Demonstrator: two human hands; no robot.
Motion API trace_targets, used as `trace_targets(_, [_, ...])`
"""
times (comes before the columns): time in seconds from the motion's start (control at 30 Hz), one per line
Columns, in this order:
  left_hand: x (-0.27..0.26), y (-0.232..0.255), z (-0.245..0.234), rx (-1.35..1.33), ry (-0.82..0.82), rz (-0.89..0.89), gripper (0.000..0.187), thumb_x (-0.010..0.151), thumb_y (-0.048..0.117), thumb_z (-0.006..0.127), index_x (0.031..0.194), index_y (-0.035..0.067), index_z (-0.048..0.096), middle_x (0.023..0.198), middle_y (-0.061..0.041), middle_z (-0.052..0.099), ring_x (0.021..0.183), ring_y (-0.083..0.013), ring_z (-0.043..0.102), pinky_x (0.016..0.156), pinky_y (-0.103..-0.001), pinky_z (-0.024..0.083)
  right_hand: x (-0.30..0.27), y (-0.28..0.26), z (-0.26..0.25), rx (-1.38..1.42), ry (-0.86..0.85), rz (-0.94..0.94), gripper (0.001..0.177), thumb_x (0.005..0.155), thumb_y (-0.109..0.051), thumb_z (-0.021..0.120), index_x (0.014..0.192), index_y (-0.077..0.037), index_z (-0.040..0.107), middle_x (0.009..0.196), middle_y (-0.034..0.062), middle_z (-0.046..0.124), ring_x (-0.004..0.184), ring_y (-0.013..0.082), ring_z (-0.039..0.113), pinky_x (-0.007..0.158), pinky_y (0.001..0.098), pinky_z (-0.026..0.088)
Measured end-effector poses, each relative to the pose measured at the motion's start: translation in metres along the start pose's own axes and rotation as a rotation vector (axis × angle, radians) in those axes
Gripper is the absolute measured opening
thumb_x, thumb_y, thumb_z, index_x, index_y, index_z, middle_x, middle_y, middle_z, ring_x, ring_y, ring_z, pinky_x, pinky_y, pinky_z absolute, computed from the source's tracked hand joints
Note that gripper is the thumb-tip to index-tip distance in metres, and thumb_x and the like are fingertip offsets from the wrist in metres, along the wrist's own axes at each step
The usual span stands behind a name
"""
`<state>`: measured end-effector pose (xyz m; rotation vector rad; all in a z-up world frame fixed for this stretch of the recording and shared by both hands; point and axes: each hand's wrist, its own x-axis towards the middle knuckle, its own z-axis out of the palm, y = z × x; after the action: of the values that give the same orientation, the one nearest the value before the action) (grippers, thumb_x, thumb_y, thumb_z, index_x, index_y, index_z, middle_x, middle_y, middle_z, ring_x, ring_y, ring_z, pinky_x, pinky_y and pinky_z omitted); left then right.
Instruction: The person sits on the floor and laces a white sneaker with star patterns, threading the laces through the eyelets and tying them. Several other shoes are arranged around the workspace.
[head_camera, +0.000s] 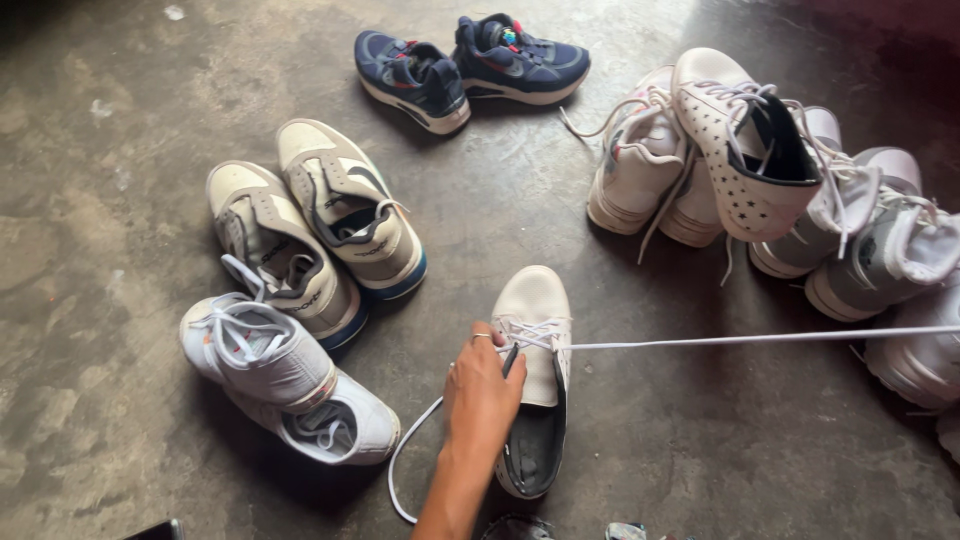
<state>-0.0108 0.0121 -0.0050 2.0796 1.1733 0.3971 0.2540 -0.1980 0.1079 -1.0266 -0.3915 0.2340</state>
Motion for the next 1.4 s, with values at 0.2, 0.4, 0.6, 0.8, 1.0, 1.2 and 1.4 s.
trace_targets(0.2, [-0.001, -0.002, -0.002, -0.030, -0.072, -0.029, 0.028, 0.084, 0.023, 0.077, 0.098, 0.004, 0.063, 0.094, -0.018, 0.070, 0.091, -0.0371, 0.069, 0.082, -0.046, 0.054, -0.018, 0.011, 0.049, -0.286, -0.088, 0.093, 0.022, 0.108, -0.022, 0.053, 0.104, -0.008, 0.070, 0.087, 0.0056, 0.065, 0.079, 0.0152, 0.064, 0.076, 0.0339, 0.055])
trace_targets(0.4, [0.004, -0.012, -0.010, -0.051, -0.262, -0.156, 0.032, 0.083, 0.020, 0.076, 0.112, 0.009, 0.069, 0.100, -0.014, 0.074, 0.096, -0.0309, 0.072, 0.086, -0.041, 0.054, -0.068, 0.085, 0.097, -0.644, -0.438, 0.402, 0.023, 0.103, -0.024, 0.059, 0.105, -0.008, 0.076, 0.087, 0.0063, 0.068, 0.075, 0.0137, 0.063, 0.065, 0.0277, 0.054])
trace_targets(0.6, [0.010, -0.029, -0.007, -0.238, -0.275, -0.139, 0.028, 0.082, 0.012, 0.071, 0.110, 0.007, 0.073, 0.103, -0.015, 0.077, 0.100, -0.0291, 0.075, 0.088, -0.038, 0.056, -0.109, 0.123, 0.108, -0.732, -0.695, 0.384, 0.021, 0.092, -0.012, 0.065, 0.112, -0.007, 0.064, 0.095, 0.0051, 0.082, 0.090, 0.0110, 0.079, 0.075, 0.0273, 0.061])
trace_targets(0.8, [0.006, -0.023, 0.000, -0.160, -0.262, -0.136, 0.023, 0.087, 0.008, 0.064, 0.109, 0.004, 0.071, 0.105, -0.020, 0.075, 0.104, -0.0354, 0.071, 0.091, -0.042, 0.054, -0.107, 0.130, 0.104, -0.881, -0.679, 0.347, 0.014, 0.091, -0.015, 0.071, 0.101, -0.005, 0.071, 0.089, 0.0053, 0.083, 0.082, 0.0127, 0.081, 0.070, 0.0272, 0.062])
trace_targets(1.0, [0.004, -0.024, 0.003, -0.120, -0.233, -0.073, 0.026, 0.087, 0.007, 0.061, 0.112, 0.004, 0.069, 0.107, -0.021, 0.073, 0.108, -0.0379, 0.068, 0.094, -0.044, 0.051, -0.109, 0.135, 0.101, -0.876, -0.635, 0.332, 0.015, 0.088, -0.016, 0.074, 0.098, -0.005, 0.074, 0.085, 0.0060, 0.083, 0.077, 0.0121, 0.080, 0.067, 0.0269, 0.061])
trace_targets(1.2, [0.004, -0.023, 0.003, -0.117, -0.248, -0.087, 0.024, 0.088, 0.008, 0.061, 0.110, 0.004, 0.070, 0.106, -0.021, 0.073, 0.107, -0.0381, 0.068, 0.093, -0.044, 0.051, -0.111, 0.140, 0.101, -0.901, -0.619, 0.340, 0.016, 0.088, -0.017, 0.073, 0.098, -0.005, 0.073, 0.083, 0.0058, 0.082, 0.073, 0.0121, 0.079, 0.065, 0.0270, 0.061])
trace_targets(1.4, [0.004, -0.017, -0.003, -0.149, -0.256, -0.070, 0.025, 0.087, 0.013, 0.065, 0.109, 0.003, 0.071, 0.104, -0.021, 0.074, 0.104, -0.0364, 0.071, 0.092, -0.044, 0.053, -0.111, 0.142, 0.099, -0.926, -0.609, 0.346, 0.016, 0.088, -0.018, 0.074, 0.096, -0.004, 0.072, 0.081, 0.0058, 0.081, 0.071, 0.0123, 0.078, 0.063, 0.0277, 0.060])
